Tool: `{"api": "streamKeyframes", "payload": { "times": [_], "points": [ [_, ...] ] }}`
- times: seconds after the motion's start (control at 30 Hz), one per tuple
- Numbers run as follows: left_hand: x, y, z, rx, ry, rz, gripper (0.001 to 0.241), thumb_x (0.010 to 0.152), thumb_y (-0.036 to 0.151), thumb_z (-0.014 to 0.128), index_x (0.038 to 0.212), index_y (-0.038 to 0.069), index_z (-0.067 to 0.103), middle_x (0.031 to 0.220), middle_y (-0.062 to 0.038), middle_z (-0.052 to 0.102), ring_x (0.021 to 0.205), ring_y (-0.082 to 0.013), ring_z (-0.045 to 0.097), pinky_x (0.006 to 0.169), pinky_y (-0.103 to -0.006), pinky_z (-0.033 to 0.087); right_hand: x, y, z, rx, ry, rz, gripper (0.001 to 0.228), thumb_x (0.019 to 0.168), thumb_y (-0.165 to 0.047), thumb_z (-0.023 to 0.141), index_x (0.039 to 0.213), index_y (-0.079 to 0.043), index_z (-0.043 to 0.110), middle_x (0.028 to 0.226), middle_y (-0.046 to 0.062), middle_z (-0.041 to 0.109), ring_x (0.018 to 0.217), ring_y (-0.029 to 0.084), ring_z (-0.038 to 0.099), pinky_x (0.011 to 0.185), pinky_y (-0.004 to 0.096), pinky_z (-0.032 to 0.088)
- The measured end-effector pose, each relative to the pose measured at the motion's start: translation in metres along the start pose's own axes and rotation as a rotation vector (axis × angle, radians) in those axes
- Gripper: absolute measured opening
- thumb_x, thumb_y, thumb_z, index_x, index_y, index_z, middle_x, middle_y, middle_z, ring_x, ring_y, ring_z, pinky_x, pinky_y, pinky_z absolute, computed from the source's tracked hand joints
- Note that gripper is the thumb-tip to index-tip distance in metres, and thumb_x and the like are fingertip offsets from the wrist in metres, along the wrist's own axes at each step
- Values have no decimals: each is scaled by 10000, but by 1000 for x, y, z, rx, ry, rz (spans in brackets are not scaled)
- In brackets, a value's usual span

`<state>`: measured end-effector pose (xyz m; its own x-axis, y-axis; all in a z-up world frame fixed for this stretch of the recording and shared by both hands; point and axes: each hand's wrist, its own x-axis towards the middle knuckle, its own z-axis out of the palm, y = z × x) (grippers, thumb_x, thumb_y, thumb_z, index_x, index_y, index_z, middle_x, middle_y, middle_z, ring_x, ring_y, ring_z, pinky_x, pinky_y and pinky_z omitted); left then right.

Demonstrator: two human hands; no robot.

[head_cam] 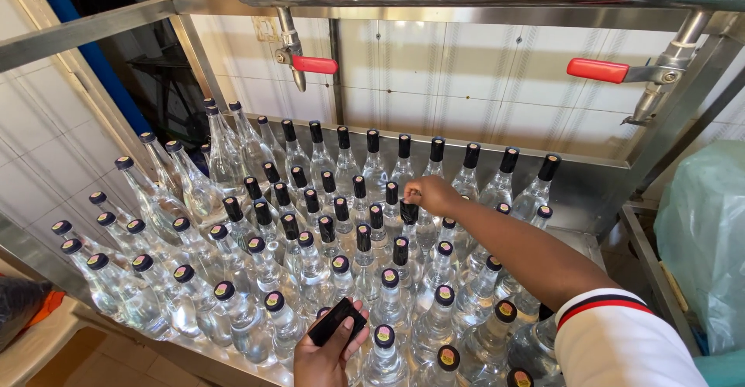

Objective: Sealing black caps on glass bottles using a handheld tool on a production line.

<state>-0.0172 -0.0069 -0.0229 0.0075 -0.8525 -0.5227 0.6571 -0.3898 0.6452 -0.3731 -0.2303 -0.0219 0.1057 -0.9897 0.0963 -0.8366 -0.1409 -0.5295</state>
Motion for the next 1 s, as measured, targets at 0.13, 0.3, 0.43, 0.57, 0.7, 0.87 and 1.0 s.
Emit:
{"api": "streamKeyframes", "payload": {
  "times": [0.13,0.3,0.43,0.57,0.7,0.87,1.0],
  "points": [
    [-1,-2,-1,7,11,14,342,980,-137,689,1315,-198,651,1351,-441,757,1182,-589,753,968,-597,628,20,32,19,-265,-16,-66,428,1184,-419,602,815,-204,633,649,16,575,604,215,544,661,360,391],
    [-2,0,-4,0,0,9,386,966,-149,692,1347,-209,671,1352,-438,759,1174,-580,755,962,-578,618,25,51,39,-293,5,-195,630,897,-315,1029,784,-213,417,662,-52,367,634,117,329,644,340,292],
    [-1,-1,-6,5,-1,13,413,960,-141,698,1361,-240,685,1353,-434,761,1192,-581,754,953,-577,622,-7,-2,24,-228,-105,27,532,968,-181,895,1344,-149,521,1028,145,682,877,300,634,727,446,456],
    [-3,0,-6,17,-14,17,423,955,-146,703,1369,-232,694,1351,-421,770,1179,-569,762,947,-561,626,-22,-29,16,-205,-155,-1,879,964,-31,832,1693,-173,363,1593,186,463,1252,369,641,950,495,529],
    [3,-4,-8,26,-21,10,425,963,-130,700,1377,-223,703,1351,-414,769,1197,-559,756,968,-572,622,-15,-24,23,-227,-178,-57,790,943,-85,887,1623,-124,487,1769,175,258,1310,422,637,1062,515,552],
    [1,-3,-7,24,-23,2,417,967,-124,702,1375,-210,712,1348,-407,777,1199,-549,763,954,-561,617,5,3,34,-261,-246,-62,710,973,-166,869,1585,-168,510,1560,160,553,1220,408,675,938,533,571],
    [5,-3,-9,49,-33,-10,439,970,-99,701,1401,-176,715,1373,-392,773,1230,-530,755,987,-571,607,12,2,46,-338,-186,165,1026,911,-373,947,1665,-74,319,1149,226,783,1172,430,727,883,515,599]
  ]
}}
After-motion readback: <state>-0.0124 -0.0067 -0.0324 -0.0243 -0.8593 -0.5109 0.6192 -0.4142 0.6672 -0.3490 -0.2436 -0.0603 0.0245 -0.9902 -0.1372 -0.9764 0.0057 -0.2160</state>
